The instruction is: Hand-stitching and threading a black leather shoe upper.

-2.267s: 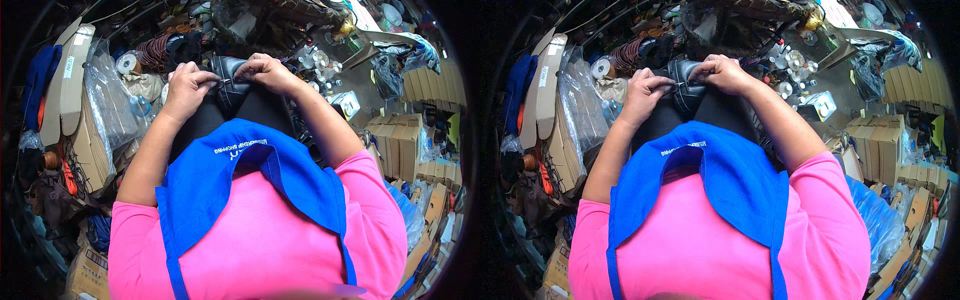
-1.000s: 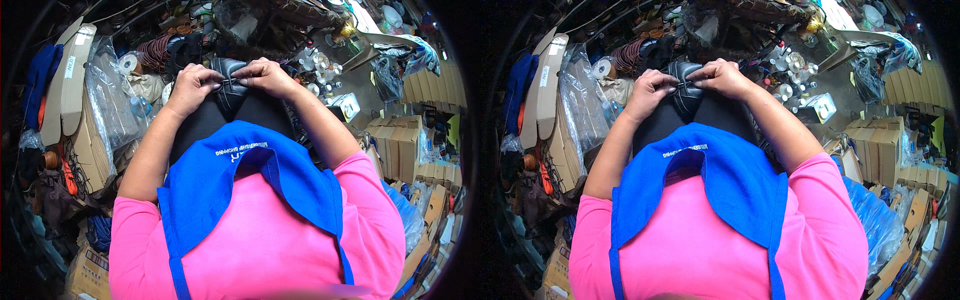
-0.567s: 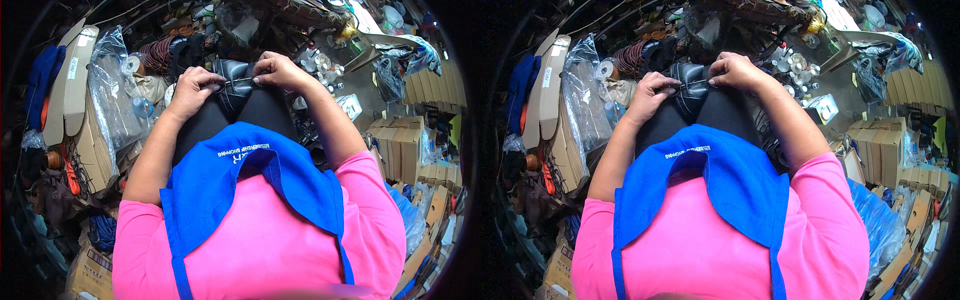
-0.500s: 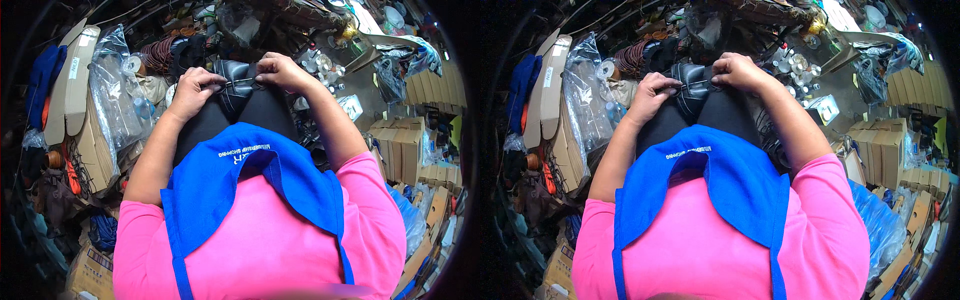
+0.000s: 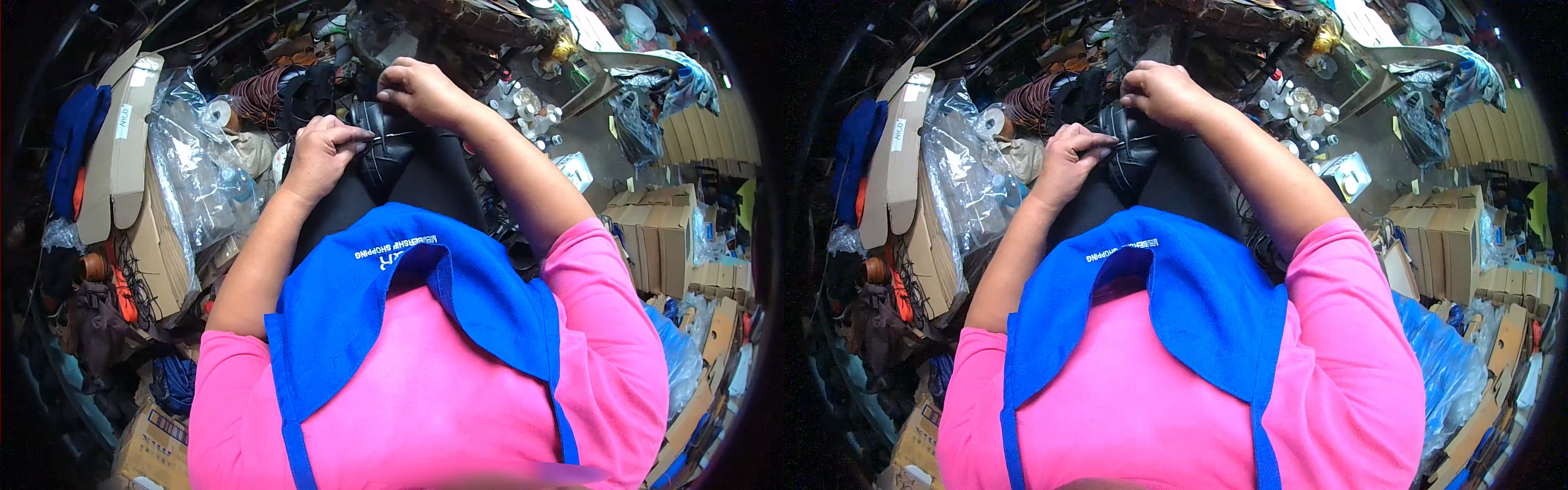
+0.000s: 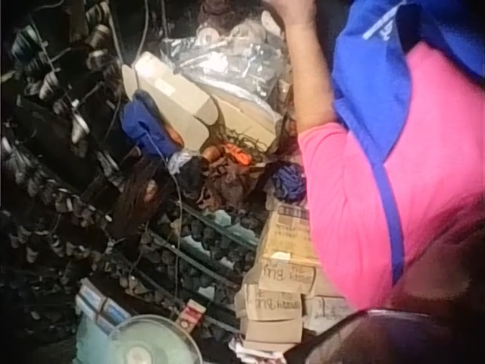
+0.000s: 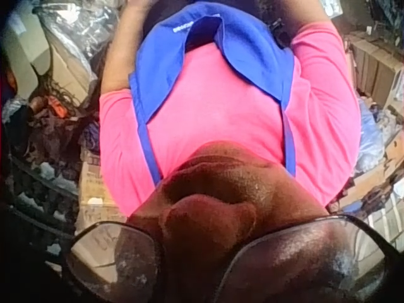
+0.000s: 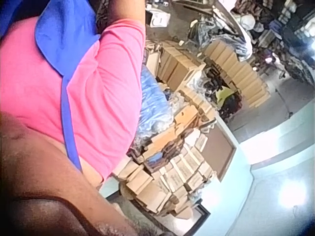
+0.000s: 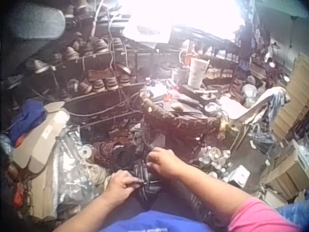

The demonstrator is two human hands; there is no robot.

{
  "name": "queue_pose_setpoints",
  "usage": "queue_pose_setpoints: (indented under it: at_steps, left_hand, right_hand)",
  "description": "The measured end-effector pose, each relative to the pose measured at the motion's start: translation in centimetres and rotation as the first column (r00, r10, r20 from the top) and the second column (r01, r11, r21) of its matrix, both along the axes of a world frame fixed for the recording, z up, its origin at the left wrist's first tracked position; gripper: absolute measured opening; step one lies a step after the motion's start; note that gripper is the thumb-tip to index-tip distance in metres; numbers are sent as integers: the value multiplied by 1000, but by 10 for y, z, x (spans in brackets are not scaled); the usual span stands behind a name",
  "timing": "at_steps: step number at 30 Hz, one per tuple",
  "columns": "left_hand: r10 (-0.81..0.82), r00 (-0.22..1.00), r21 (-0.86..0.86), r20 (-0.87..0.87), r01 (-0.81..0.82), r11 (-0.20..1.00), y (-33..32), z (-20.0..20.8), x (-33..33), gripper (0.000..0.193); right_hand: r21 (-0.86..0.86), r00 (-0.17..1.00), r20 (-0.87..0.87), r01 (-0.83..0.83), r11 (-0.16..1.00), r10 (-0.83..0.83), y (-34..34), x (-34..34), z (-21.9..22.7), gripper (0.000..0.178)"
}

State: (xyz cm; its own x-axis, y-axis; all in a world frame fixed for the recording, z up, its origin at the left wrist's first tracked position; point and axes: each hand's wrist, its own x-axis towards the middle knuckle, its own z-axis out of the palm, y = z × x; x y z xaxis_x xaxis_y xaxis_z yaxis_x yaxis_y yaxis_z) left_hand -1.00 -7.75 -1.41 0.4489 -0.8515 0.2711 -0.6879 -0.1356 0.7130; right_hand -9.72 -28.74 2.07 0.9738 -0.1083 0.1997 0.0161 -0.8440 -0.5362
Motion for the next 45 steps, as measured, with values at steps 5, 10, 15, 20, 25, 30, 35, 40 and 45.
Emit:
queue_pose_setpoints:
  at_steps: [5,10,15,20,25,30,35,40,45]
  left_hand:
    - [2,999,-70,35,0,998,4,-4,2,24]
    - [-14,997,-33,69,16,999,11,-5,7,26]
    - [-26,1000,-20,7,26,999,5,-6,8,25]
    - [52,998,23,-43,-51,998,1,-5,1,22]
    - [135,987,50,-84,-132,990,-1,-2,-7,20]
    - [68,992,-25,-110,-71,997,-1,-1,-11,17]
    - [-1,995,-76,98,9,997,9,3,-7,14]
    - [14,998,-79,-68,-19,997,47,-9,14,12]
    - [258,868,-38,-424,-302,953,116,-10,41,9]
  right_hand:
    - [-196,965,116,255,947,-235,-8,-17,2,17]
    - [136,995,-39,-83,987,89,7,-42,9,23]
    - [357,984,-176,28,934,38,15,-41,-14,24]
    - [520,983,-184,108,847,-13,21,-39,-29,24]
    - [463,983,-179,112,879,-32,31,-38,-25,20]
    - [583,985,-172,112,805,-12,31,-40,-31,17]
    - [182,995,-62,-67,981,79,30,-49,-22,12]
    - [696,967,-248,142,704,51,6,-62,-24,15]
    - [596,899,-408,393,700,-158,-37,-104,-19,15]
